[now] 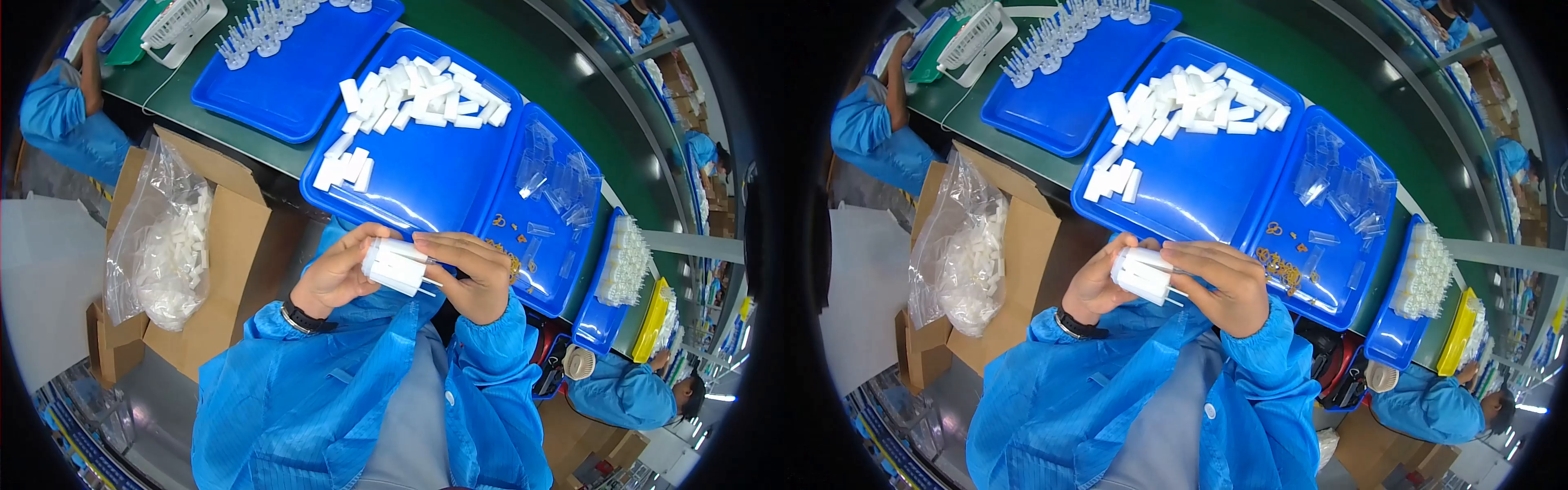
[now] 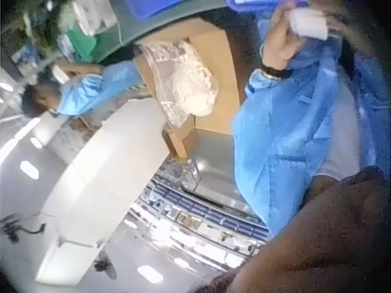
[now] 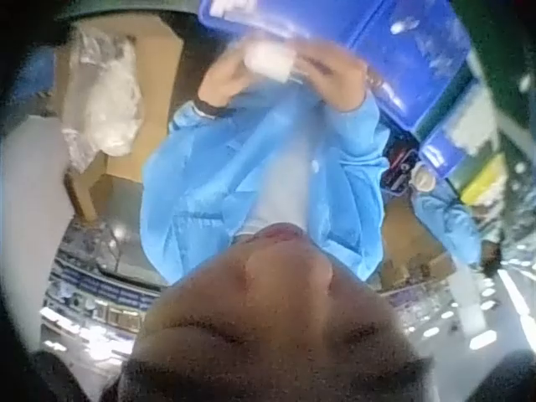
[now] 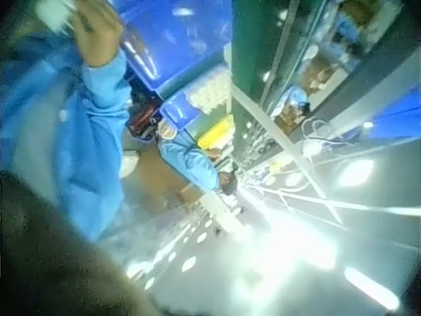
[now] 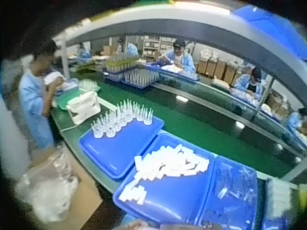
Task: The person assembles plastic components by placing white plastic pieces onto the prongs of a plastic base, sliding clear plastic sleeves over them, and securing the assembled parts with a rubber band.
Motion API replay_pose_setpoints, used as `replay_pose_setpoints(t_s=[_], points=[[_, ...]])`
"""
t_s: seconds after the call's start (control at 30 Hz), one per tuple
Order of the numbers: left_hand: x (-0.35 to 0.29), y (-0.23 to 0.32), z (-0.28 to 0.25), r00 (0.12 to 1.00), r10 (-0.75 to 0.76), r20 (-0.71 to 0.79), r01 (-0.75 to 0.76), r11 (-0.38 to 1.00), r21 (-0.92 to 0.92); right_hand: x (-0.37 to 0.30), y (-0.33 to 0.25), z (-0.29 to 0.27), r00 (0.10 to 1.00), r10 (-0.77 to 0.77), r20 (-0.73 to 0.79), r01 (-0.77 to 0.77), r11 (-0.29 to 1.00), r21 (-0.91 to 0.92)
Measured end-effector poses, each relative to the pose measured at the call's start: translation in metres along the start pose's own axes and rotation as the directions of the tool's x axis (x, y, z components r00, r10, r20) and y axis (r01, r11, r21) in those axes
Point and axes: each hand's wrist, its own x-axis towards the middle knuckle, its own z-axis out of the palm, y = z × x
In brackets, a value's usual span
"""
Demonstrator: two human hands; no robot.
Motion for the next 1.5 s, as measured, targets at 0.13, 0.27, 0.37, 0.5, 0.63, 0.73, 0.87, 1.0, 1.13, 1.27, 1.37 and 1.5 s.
replay_pose_setpoints(t_s=[0.13, 0.27, 0.37, 0.5, 0.63, 0.73, 0.87, 1.0, 1.13, 1.27, 1.37, 1.5], points=[[0.004, 0.007, 0.007, 0.995, 0.007, -0.097, 0.026, 0.941, 0.337, -0.004, 0.005, -0.001, 0.996, -0.076, 0.043, 0.077, 0.996, -0.039], [0.005, 0.007, 0.021, 0.991, 0.064, -0.118, 0.016, 0.816, 0.578, -0.007, 0.010, -0.026, 0.990, -0.053, 0.133, 0.054, 0.998, -0.011], [0.004, 0.011, 0.028, 0.982, 0.098, -0.164, 0.034, 0.755, 0.654, -0.012, 0.024, -0.054, 0.992, 0.089, -0.089, -0.119, 0.892, -0.436], [0.004, 0.014, 0.035, 0.975, 0.127, -0.184, 0.032, 0.735, 0.678, -0.043, 0.064, -0.091, 0.947, 0.188, -0.260, -0.321, 0.543, -0.776], [0.006, 0.011, 0.038, 0.967, 0.124, -0.222, 0.067, 0.717, 0.694, -0.060, 0.089, -0.103, 0.909, 0.286, -0.303, -0.402, 0.414, -0.817], [0.008, 0.010, 0.040, 0.977, 0.132, -0.166, 0.028, 0.693, 0.720, -0.055, 0.088, -0.103, 0.940, 0.128, -0.317, -0.336, 0.525, -0.782], [0.008, 0.011, 0.038, 0.990, 0.090, -0.109, 0.019, 0.680, 0.733, -0.044, 0.048, -0.083, 0.854, 0.278, -0.441, -0.432, 0.850, -0.300], [0.008, 0.009, 0.040, 0.989, 0.113, -0.093, -0.002, 0.647, 0.762, -0.033, 0.015, -0.054, 0.892, 0.233, -0.388, -0.164, 0.966, 0.202], [0.007, 0.008, 0.032, 0.992, 0.094, -0.081, -0.006, 0.685, 0.729, -0.026, -0.001, -0.032, 0.931, 0.066, -0.358, 0.081, 0.922, 0.380], [0.007, 0.003, 0.035, 0.985, 0.113, -0.133, 0.020, 0.685, 0.728, -0.018, -0.004, -0.018, 0.961, -0.022, -0.275, 0.111, 0.944, 0.311], [0.009, 0.000, 0.041, 0.973, 0.151, -0.177, 0.036, 0.655, 0.755, -0.014, -0.005, -0.016, 0.984, -0.053, -0.173, 0.095, 0.964, 0.247], [0.009, 0.000, 0.041, 0.969, 0.172, -0.178, 0.022, 0.657, 0.753, -0.015, -0.002, -0.020, 0.974, -0.140, -0.178, 0.176, 0.964, 0.201]])
